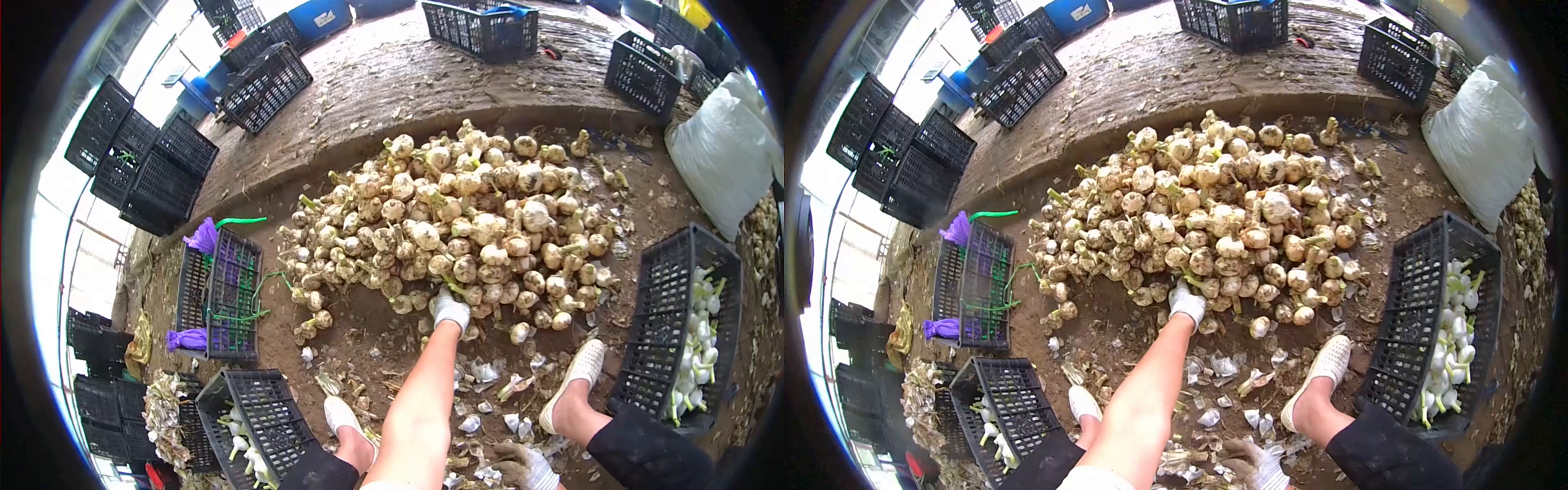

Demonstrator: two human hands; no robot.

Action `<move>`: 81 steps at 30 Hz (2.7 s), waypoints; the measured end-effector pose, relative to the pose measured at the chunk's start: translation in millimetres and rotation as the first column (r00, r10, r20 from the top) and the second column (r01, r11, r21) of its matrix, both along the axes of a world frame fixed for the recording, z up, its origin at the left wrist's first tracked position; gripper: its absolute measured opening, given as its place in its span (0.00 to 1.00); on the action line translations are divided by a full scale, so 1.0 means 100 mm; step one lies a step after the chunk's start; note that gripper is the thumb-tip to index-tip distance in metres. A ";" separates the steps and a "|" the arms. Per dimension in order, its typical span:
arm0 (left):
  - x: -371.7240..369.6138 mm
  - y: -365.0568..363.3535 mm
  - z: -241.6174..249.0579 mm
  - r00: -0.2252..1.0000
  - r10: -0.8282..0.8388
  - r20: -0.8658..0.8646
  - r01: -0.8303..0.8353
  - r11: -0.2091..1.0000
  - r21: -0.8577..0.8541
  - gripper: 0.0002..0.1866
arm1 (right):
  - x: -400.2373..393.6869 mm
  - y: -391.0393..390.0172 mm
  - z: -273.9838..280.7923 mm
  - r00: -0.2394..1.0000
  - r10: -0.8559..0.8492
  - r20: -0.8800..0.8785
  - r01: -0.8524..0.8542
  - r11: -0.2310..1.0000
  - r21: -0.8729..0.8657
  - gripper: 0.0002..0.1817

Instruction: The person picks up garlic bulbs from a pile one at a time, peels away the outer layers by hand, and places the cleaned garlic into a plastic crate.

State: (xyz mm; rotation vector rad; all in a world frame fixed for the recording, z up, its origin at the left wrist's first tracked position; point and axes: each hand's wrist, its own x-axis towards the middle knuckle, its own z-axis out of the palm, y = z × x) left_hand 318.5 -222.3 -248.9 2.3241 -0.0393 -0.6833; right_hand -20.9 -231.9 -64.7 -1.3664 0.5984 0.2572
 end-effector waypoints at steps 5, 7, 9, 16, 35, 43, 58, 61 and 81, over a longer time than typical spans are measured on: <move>-0.05 0.15 0.12 0.984 0.010 0.180 -0.018 0.999 0.043 0.30 | 0.03 -0.01 -0.07 0.981 -0.098 -0.166 0.135 0.964 0.227 0.16; -0.30 0.36 0.39 0.984 0.058 0.168 -0.044 0.995 -0.090 0.29 | 0.01 -0.03 -0.07 0.984 -0.058 -0.169 0.065 0.997 0.042 0.15; -0.64 0.74 0.42 0.971 0.063 0.233 -0.021 0.984 -0.176 0.29 | -0.05 -0.01 -0.10 0.986 -0.133 -0.097 0.136 0.990 0.026 0.13; -2.53 1.51 2.09 0.845 -0.235 0.481 0.253 0.967 0.029 0.21 | -0.05 0.33 0.06 0.933 -0.353 -0.070 0.351 0.846 0.402 0.19; -3.39 2.50 2.55 0.730 -0.132 0.671 0.186 0.982 -0.009 0.33 | -0.05 1.14 0.37 0.960 0.199 0.197 -0.242 0.943 0.230 0.17; -3.44 2.50 2.59 0.458 -0.210 0.864 0.133 0.977 0.167 0.18 | -0.06 1.08 0.22 0.845 0.426 0.324 -0.408 0.904 -0.126 0.14; -3.28 2.82 3.02 0.765 0.312 0.563 -0.040 0.896 -0.443 0.21 | -0.06 1.10 0.27 0.777 0.524 0.350 -0.469 0.852 -0.235 0.22; -3.21 2.81 2.85 0.893 0.421 -0.160 -0.375 0.501 -0.780 0.16 | -0.09 1.15 0.41 0.634 0.630 0.449 -0.419 0.767 -0.486 0.21; -3.13 2.57 2.05 0.768 0.634 -0.093 -0.474 0.464 -0.748 0.18 | -0.07 1.02 0.40 0.746 0.514 0.424 -0.385 0.852 -0.355 0.20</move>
